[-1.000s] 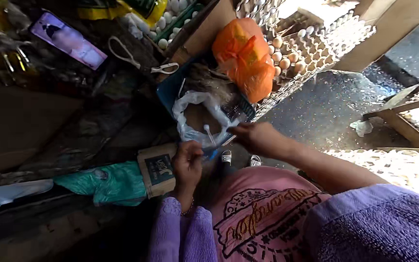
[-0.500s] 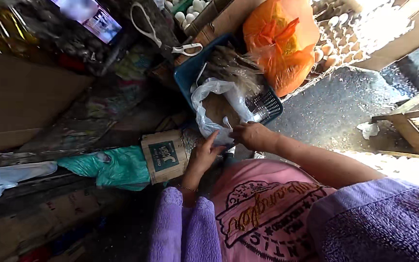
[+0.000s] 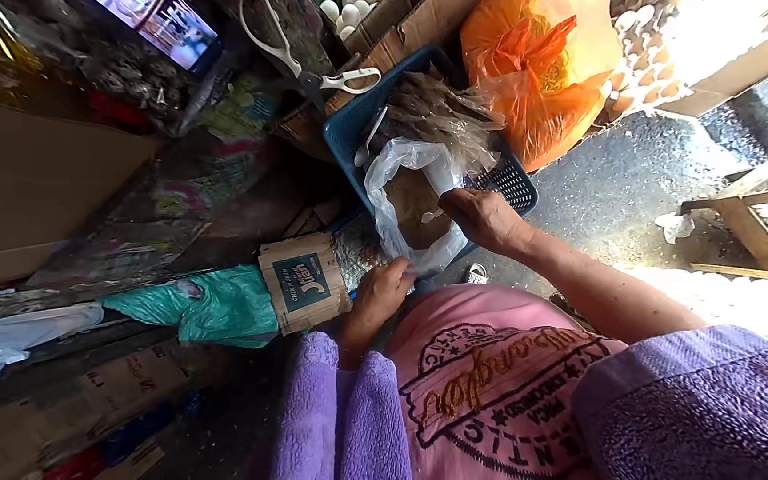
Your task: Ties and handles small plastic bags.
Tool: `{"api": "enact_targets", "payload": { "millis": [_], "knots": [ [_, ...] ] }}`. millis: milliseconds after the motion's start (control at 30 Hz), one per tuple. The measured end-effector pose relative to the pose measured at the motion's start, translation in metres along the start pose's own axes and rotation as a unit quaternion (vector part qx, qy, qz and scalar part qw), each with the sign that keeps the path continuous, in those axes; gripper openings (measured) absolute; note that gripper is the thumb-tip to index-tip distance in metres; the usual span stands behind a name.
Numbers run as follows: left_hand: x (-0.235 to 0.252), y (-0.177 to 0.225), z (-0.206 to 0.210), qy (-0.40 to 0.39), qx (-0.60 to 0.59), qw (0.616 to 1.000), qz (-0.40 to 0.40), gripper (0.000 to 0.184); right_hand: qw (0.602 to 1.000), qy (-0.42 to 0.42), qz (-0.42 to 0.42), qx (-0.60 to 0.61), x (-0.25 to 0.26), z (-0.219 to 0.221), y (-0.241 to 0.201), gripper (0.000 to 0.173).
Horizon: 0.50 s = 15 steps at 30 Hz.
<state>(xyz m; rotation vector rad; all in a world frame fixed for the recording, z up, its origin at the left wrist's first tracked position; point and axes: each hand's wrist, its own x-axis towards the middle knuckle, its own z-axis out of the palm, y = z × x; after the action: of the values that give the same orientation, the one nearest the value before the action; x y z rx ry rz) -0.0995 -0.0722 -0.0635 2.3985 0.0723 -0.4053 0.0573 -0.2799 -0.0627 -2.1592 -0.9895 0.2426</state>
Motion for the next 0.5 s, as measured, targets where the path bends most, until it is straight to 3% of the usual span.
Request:
{"api": "enact_targets", "payload": {
  "millis": [167,333,500],
  "knots": [
    [-0.002,-0.011,-0.014,0.023,-0.137,0.990,-0.017,0.053,0.999,-0.003,0.032,-0.005,0.009,0.004,0.002,0.028],
    [0.007,-0.024,-0.028,0.128,-0.134,0.982,0.032,0.030,0.994,-0.046,0.098,0.027,0.013,0.026,0.017,0.031],
    [0.023,-0.024,-0.037,0.176,-0.066,0.979,0.076,0.030,0.977,-0.041,0.178,0.114,0.011,0.027,0.022,0.031]
  ]
}}
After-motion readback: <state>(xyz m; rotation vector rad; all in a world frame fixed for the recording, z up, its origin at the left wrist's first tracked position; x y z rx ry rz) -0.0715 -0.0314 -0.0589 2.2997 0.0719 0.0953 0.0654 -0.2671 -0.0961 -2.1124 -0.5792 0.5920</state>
